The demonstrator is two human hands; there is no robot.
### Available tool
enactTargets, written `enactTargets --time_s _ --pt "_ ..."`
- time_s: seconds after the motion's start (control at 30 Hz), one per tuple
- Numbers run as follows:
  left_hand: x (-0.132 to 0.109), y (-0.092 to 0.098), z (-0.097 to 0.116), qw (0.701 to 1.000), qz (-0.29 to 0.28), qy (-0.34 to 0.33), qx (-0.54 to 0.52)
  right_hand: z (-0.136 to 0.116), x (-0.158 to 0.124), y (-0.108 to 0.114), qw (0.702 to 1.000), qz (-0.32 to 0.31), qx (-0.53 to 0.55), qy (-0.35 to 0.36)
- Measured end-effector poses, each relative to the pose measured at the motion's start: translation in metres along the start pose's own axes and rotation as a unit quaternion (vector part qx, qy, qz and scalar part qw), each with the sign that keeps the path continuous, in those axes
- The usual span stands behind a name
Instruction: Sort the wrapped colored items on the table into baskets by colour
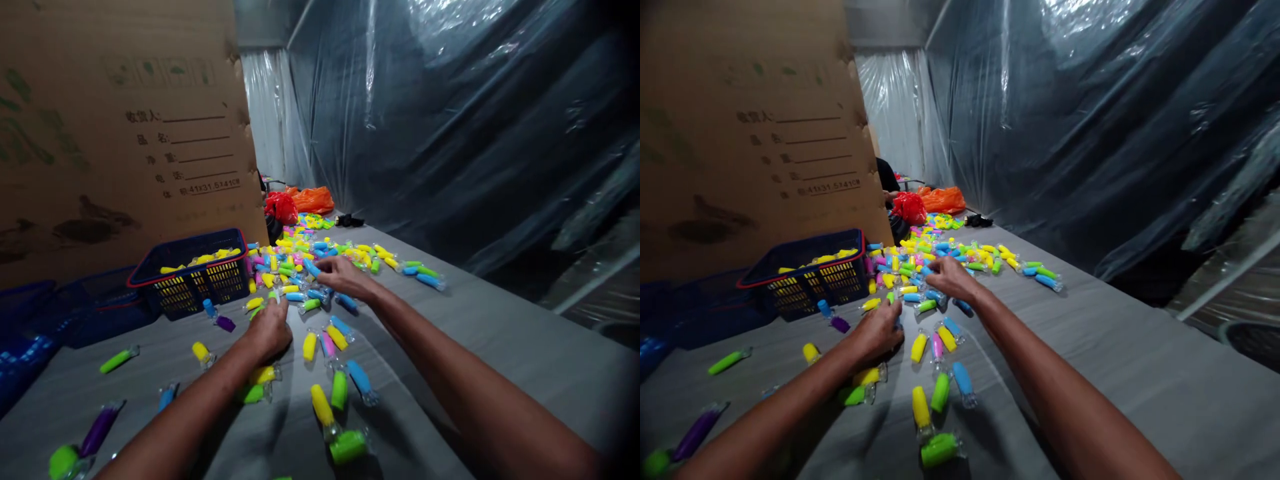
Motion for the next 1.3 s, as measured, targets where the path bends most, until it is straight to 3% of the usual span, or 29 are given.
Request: enactTargets --time_s 0.17,0.37,0.5,0.67,0.83,0.97,1.13,1.3 --pt "0.017 0.006 -0.009 0.997 0.043 -0.014 -0.057 0.026 0.0 -0.004 0.999 0.005 -0.04 -0.02" --pt "0.048 0.015 -0.006 0.986 0.124 -0.034 -0.106 0.019 0.009 -0.037 0.991 -0.052 -0.117 -0.024" --pt "0.061 0.003 0.014 0.99 0.088 -0.081 -0.072 0.015 0.013 -0.046 0.985 -0.083 -0.153 -0.019" --pt "0.064 -0.009 0.027 0.994 0.029 -0.101 -0.004 0.022 0.01 -0.046 0.985 -0.075 -0.153 -0.032" --pt "0.066 -0.012 0.032 0.994 0.003 -0.107 0.024 0.032 0.008 -0.048 0.992 -0.065 -0.099 -0.036" --pt "0.064 -0.008 0.032 0.994 0.029 -0.104 0.011 0.029 0.009 -0.044 0.998 -0.047 -0.036 -0.008" --pt "0.054 0.004 0.012 0.995 0.073 -0.061 -0.019 0.011 0.012 -0.033 0.997 -0.026 0.067 0.02" --pt "0.033 0.008 -0.011 0.995 0.083 -0.036 -0.048 -0.013 0.02 -0.03 0.977 0.017 0.212 0.03"
Point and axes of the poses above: each hand's wrist, its own x-axis towards the middle knuckle, its own y-axis out of the back of the hand, z = x × y, the point moved 9 cm from there along x, towards the middle knuckle
